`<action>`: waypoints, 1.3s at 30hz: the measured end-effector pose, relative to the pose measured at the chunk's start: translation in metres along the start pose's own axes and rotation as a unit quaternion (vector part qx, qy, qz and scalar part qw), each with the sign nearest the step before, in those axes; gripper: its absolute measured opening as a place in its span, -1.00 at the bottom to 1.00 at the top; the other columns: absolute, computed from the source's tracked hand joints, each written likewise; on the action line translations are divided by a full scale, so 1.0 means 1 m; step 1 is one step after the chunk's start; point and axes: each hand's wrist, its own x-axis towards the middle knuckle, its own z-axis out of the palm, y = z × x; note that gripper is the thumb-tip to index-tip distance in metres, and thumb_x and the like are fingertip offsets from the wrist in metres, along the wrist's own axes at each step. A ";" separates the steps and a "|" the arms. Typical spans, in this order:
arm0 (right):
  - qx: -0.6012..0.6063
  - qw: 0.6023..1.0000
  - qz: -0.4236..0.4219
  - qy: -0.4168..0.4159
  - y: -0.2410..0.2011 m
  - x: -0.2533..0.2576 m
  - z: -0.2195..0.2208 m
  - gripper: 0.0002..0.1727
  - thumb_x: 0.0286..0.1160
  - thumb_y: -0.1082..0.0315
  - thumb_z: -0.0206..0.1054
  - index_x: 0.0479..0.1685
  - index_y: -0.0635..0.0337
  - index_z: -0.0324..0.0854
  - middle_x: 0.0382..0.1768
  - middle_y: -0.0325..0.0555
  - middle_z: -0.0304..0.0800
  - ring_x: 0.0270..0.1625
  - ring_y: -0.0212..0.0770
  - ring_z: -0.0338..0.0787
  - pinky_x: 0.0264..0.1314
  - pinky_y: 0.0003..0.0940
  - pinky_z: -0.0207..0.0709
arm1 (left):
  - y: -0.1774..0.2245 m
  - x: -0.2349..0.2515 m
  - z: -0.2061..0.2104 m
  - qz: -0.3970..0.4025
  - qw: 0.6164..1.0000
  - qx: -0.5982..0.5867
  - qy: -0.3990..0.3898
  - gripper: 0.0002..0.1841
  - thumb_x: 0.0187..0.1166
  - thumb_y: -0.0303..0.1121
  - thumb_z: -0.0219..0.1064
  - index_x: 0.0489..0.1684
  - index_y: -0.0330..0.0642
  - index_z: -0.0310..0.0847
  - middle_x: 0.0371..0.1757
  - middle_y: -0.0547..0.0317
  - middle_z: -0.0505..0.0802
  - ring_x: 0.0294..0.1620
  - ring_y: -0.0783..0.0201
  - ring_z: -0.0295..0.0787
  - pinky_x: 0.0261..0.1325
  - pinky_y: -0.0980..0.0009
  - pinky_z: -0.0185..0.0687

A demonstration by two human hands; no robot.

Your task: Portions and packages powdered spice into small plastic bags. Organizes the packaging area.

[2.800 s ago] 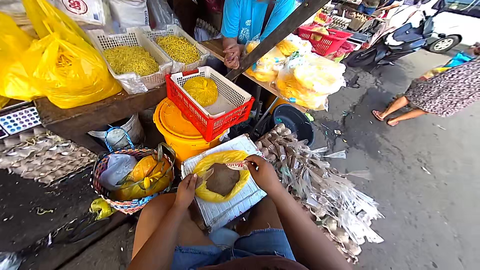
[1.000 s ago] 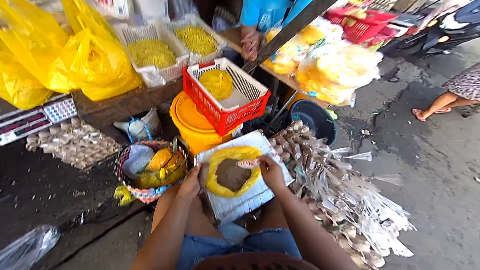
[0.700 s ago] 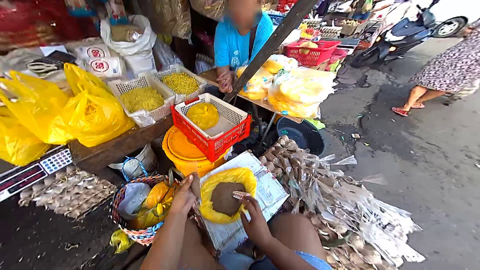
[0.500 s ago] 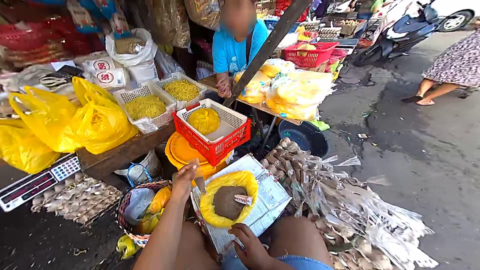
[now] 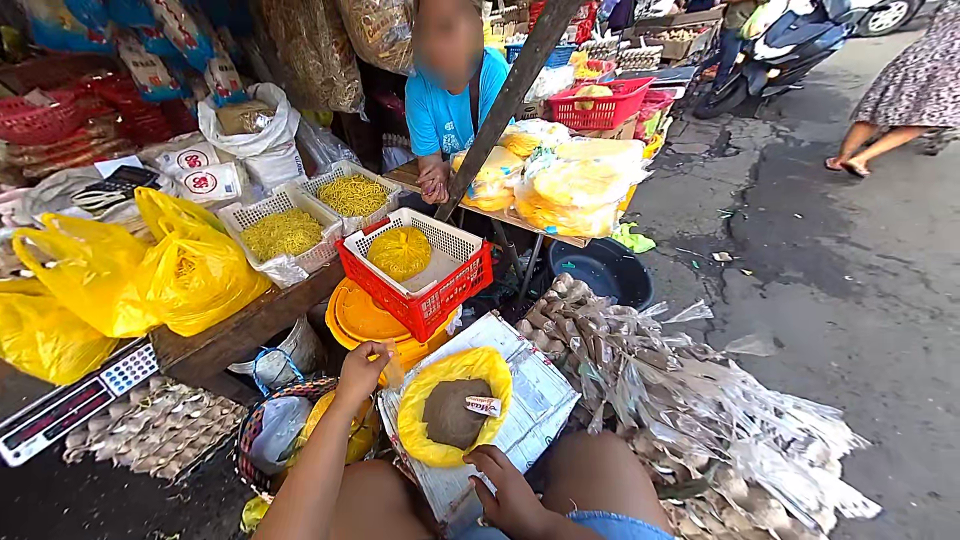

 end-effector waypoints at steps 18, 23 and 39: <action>0.172 0.981 0.089 0.019 -0.056 0.079 -0.057 -0.49 0.62 0.42 0.31 0.52 0.46 0.48 0.46 0.29 0.59 0.26 -0.10 0.83 0.26 -0.26 0.77 | 0.135 -0.024 -0.047 0.204 0.974 0.097 -0.012 -0.84 0.53 -0.35 0.52 -0.17 -0.28 0.84 0.24 -0.06 0.83 0.43 0.03 0.65 0.54 -0.02 0.45; 0.187 0.979 0.080 -0.017 -0.079 0.144 -0.101 -0.23 0.50 0.41 0.43 0.72 0.44 0.21 0.52 0.25 0.57 0.49 -0.10 0.68 0.48 -0.25 0.60 | 0.163 -0.040 -0.034 0.250 0.965 0.061 -0.060 -0.88 0.54 -0.38 0.49 -0.17 -0.26 0.84 0.25 0.00 0.82 0.40 0.17 0.67 0.50 0.13 0.50; 0.145 0.979 0.141 -0.016 -0.098 0.110 -0.102 -0.44 0.48 0.26 0.51 0.43 0.36 0.59 -0.16 0.10 0.86 -0.18 -0.15 0.83 0.04 -0.14 0.73 | 0.113 -0.046 0.041 0.170 0.965 -0.196 -0.019 -0.75 0.56 -0.44 0.39 0.07 -0.42 0.61 0.00 0.01 0.85 0.00 0.31 0.81 0.17 0.28 0.75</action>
